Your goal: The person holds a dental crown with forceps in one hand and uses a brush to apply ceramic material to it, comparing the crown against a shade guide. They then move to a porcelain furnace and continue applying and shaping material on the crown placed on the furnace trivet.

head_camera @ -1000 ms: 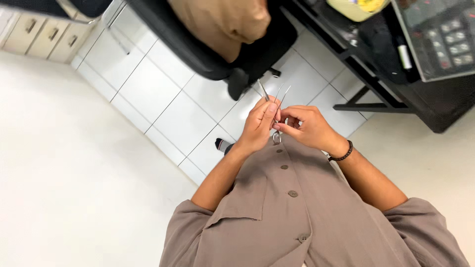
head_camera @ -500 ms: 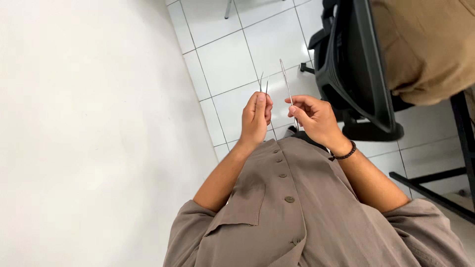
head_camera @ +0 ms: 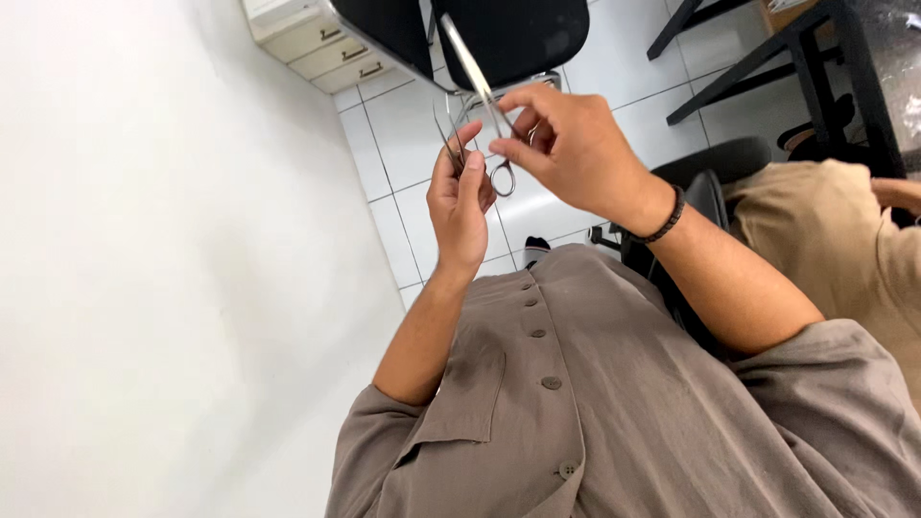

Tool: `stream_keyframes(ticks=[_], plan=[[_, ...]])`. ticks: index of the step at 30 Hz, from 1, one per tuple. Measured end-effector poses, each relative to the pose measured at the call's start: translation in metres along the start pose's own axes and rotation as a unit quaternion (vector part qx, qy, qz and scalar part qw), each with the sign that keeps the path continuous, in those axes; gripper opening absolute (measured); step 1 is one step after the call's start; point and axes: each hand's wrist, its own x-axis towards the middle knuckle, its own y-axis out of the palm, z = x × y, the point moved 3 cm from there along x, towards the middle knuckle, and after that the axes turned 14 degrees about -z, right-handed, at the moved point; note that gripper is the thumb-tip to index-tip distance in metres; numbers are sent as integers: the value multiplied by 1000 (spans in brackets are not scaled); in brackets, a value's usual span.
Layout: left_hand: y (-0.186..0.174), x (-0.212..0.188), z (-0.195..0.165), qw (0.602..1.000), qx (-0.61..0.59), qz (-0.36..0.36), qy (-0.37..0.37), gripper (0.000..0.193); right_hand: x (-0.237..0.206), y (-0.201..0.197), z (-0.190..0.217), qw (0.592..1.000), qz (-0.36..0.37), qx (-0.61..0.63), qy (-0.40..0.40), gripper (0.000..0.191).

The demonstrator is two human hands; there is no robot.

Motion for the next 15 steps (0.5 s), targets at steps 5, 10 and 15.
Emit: stream_keyframes(ticks=[5, 10, 15], plan=[[61, 116, 9, 999, 33, 25, -28, 29, 80, 2, -50, 999, -19, -24, 42, 25], [113, 229, 42, 988, 79, 114, -67, 27, 145, -8, -124, 989, -101, -73, 83, 21], [188, 336, 56, 969, 138, 195, -57, 31, 189, -60, -218, 953, -245, -143, 107, 19]])
